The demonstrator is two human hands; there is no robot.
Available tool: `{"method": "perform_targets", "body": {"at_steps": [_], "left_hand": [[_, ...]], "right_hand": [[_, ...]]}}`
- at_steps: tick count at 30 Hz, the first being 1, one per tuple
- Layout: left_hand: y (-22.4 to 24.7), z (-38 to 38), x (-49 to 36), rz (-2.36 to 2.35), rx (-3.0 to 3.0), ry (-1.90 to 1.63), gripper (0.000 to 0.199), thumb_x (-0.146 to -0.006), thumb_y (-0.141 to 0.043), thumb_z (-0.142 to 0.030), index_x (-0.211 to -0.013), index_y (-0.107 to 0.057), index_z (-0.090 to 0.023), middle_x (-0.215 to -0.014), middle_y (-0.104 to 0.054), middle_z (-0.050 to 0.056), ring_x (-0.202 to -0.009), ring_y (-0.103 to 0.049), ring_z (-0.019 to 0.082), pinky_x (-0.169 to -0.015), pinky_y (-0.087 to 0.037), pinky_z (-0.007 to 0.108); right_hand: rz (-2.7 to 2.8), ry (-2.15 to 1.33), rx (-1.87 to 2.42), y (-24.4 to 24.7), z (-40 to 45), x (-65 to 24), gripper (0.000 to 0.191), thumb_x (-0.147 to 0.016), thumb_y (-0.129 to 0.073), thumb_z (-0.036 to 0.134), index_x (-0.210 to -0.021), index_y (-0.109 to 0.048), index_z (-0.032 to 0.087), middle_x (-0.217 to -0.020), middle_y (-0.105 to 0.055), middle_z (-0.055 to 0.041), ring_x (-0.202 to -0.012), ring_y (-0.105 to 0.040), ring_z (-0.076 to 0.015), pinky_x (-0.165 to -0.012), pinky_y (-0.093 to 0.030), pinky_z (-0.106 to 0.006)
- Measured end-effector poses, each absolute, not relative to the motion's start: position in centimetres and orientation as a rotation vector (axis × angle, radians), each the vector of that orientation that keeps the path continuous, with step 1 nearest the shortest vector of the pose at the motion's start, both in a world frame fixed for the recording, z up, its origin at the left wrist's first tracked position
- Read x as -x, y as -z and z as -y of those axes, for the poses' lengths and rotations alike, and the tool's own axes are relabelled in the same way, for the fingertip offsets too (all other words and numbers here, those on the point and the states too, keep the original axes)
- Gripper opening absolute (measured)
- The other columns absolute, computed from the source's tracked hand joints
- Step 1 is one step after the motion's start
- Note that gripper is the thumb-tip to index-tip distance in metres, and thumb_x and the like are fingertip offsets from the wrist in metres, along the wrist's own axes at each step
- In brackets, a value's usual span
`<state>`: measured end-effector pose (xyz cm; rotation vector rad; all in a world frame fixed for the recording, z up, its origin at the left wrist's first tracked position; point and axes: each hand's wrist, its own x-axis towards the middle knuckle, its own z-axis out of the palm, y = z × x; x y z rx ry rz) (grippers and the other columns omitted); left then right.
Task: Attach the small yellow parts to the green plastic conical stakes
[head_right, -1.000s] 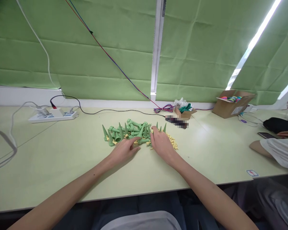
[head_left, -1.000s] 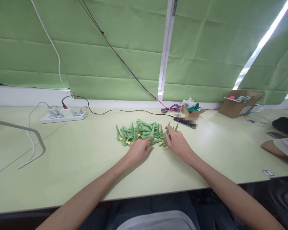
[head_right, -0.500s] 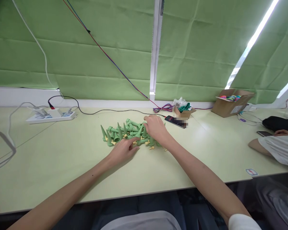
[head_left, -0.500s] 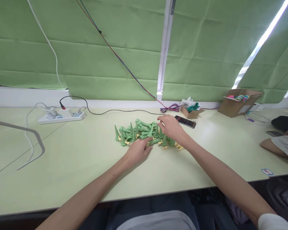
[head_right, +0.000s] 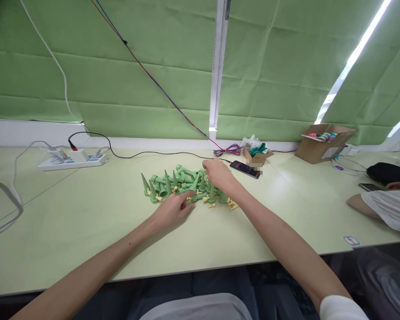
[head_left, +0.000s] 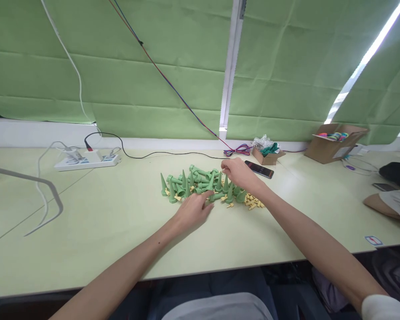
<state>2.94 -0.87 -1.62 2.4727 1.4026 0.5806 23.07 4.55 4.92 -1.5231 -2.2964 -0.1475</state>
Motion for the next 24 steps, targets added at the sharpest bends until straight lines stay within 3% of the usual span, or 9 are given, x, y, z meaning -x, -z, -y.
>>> {"method": "perform_targets", "body": {"at_steps": [9, 16, 24], "left_hand": [[1.5, 0.9, -3.0, -1.407, -2.472, -0.578, 0.038, -0.089, -0.049, -0.028, -0.126, -0.058, -0.024, -0.061, -0.063, 0.001, -0.066, -0.063, 0.022, -0.058, -0.037, 0.027], [1.4, 1.0, -3.0, -1.391, -2.460, -0.577, 0.037, -0.089, -0.048, -0.028, -0.125, -0.058, -0.024, -0.060, -0.063, 0.000, -0.064, -0.062, 0.021, -0.057, -0.035, 0.027], [1.5, 0.5, -3.0, -1.346, -2.429, -0.691, 0.035, -0.095, -0.041, -0.041, -0.116, -0.062, -0.022, -0.057, -0.061, -0.001, -0.060, -0.058, 0.019, -0.057, -0.036, 0.027]], "right_hand": [[2.235, 0.091, 1.417, -5.5, -4.6, -24.1, 0.017, -0.085, -0.048, 0.008, -0.081, -0.064, 0.015, -0.068, -0.062, -0.0050, -0.068, -0.055, -0.0176, -0.064, -0.034, -0.025], [2.273, 0.102, 1.386, -5.5, -4.7, -24.4, 0.018, -0.084, -0.047, 0.008, -0.085, -0.064, 0.014, -0.074, -0.064, -0.0068, -0.072, -0.055, -0.0184, -0.066, -0.034, -0.026], [2.205, 0.165, 1.282, -8.0, -2.2, -23.4, 0.019, -0.086, -0.045, 0.006, -0.082, -0.061, 0.015, -0.070, -0.060, -0.0045, -0.066, -0.052, -0.0169, -0.064, -0.033, -0.026]]}}
